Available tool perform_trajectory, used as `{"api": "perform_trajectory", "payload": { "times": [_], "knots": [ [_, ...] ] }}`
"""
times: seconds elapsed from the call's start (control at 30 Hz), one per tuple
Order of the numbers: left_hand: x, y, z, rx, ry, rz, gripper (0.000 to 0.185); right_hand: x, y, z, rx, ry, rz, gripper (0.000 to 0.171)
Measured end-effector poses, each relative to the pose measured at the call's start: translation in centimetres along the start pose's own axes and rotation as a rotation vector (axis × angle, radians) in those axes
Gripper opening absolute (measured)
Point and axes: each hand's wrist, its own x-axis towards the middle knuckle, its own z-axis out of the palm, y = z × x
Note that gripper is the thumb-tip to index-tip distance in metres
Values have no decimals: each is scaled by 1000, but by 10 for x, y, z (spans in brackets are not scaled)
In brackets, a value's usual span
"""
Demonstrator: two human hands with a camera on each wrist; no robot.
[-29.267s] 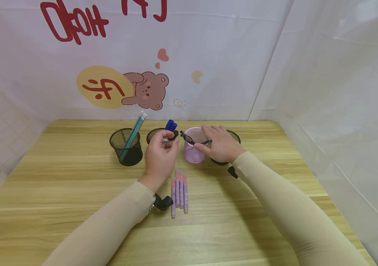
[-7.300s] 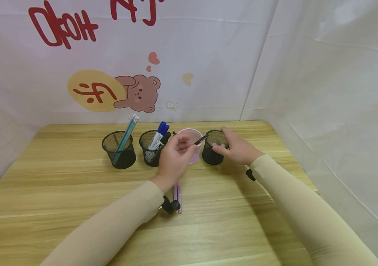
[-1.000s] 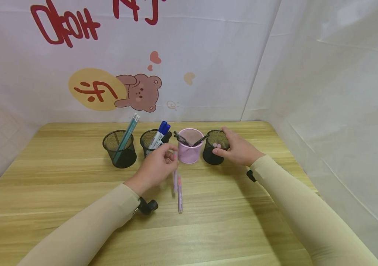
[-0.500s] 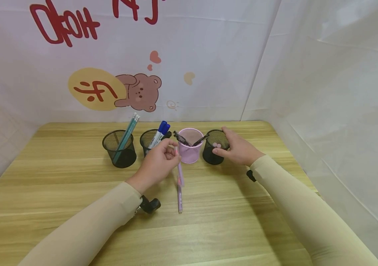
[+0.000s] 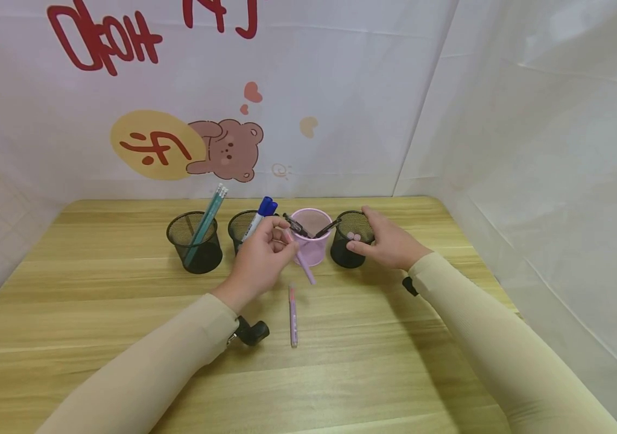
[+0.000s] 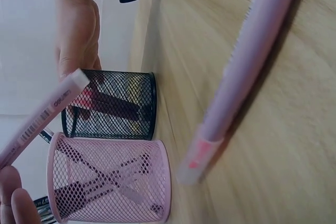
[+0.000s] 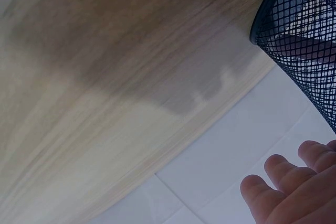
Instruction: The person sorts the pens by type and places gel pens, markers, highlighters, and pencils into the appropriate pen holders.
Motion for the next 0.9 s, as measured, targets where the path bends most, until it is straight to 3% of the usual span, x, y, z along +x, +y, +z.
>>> {"api": "perform_trajectory", "payload": {
  "times": [0.33,0.9],
  "knots": [
    [5,6,8,-32,121,43,36,-1,-1,-1,-3,6,1,110],
    [15,6,27,-219,321,161,33,-2,-4,-1,13,2,11,111]
  ]
}}
